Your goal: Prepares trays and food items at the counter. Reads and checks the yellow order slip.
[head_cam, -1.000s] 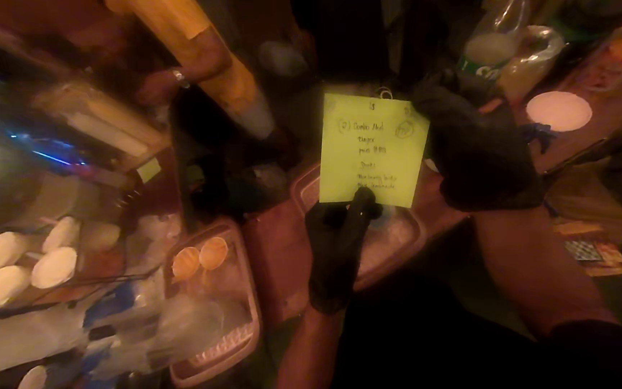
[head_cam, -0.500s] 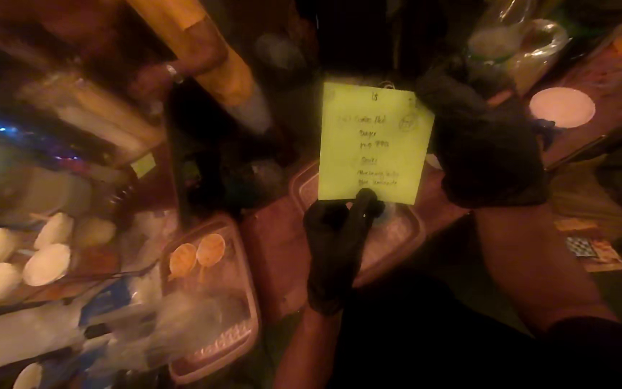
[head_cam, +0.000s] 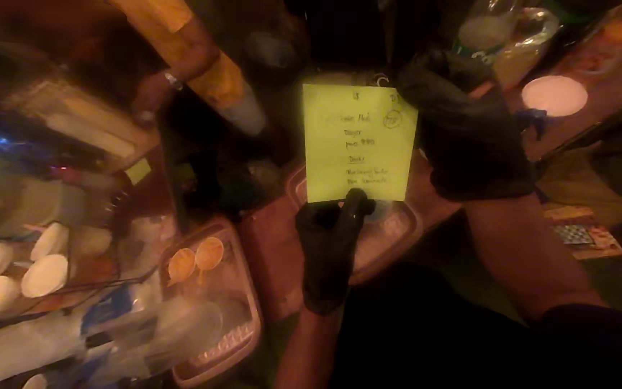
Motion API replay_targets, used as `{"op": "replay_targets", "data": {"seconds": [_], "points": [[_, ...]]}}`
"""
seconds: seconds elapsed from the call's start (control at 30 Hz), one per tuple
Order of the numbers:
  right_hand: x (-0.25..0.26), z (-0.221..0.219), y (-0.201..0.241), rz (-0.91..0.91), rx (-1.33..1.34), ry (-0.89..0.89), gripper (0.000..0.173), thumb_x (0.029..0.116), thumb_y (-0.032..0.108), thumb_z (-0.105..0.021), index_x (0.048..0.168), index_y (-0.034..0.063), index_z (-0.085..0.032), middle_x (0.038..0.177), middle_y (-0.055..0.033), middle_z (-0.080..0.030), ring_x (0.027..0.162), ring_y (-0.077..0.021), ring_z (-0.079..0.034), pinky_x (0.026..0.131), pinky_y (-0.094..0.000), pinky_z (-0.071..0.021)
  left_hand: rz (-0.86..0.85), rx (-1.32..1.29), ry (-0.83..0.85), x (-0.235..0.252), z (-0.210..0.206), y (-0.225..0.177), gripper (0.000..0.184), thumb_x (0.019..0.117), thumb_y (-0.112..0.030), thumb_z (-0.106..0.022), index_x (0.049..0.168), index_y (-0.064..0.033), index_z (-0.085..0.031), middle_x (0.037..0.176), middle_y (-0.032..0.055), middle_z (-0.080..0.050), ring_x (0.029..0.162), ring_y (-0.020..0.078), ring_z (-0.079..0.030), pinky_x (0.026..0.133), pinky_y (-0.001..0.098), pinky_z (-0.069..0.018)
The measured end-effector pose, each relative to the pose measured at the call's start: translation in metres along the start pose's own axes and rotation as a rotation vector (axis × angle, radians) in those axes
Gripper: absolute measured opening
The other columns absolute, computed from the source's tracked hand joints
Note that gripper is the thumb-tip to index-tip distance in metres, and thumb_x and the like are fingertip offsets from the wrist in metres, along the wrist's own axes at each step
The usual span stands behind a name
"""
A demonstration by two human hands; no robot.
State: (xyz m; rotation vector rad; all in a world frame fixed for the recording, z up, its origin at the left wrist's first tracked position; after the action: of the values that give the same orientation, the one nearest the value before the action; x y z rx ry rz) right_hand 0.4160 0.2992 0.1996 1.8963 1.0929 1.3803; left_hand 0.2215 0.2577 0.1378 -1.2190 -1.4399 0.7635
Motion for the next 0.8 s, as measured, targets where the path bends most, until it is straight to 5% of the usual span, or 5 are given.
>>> {"op": "replay_targets", "data": {"seconds": [0.8], "points": [[-0.0006,-0.0010,0.0033,0.012,0.005,0.029,0.013,0.1010,0.000,-0.056,0.096,0.0039,-0.067,0.082,0.0035,-0.069,0.071,-0.0020,-0.065,0.065,-0.0183,-0.0581,0.010,-0.030,0.000,-0.0022,-0.0016,0.0003,0.009,0.0921,-0.005,-0.069,0.090,-0.0121,-0.074,0.079,-0.0005,-0.074,0.069,0.0067,-0.069,0.065,0.0232,-0.0597]]}}
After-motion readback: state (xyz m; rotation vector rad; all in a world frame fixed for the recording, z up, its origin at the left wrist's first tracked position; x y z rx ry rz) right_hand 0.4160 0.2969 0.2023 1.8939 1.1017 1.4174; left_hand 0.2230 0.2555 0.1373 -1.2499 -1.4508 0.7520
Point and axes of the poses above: each hand's wrist, its own x-axis towards the middle knuckle, its own z-axis out of the back of the hand, y = z × x, the point moved 10 cm from there along x, towards the middle knuckle
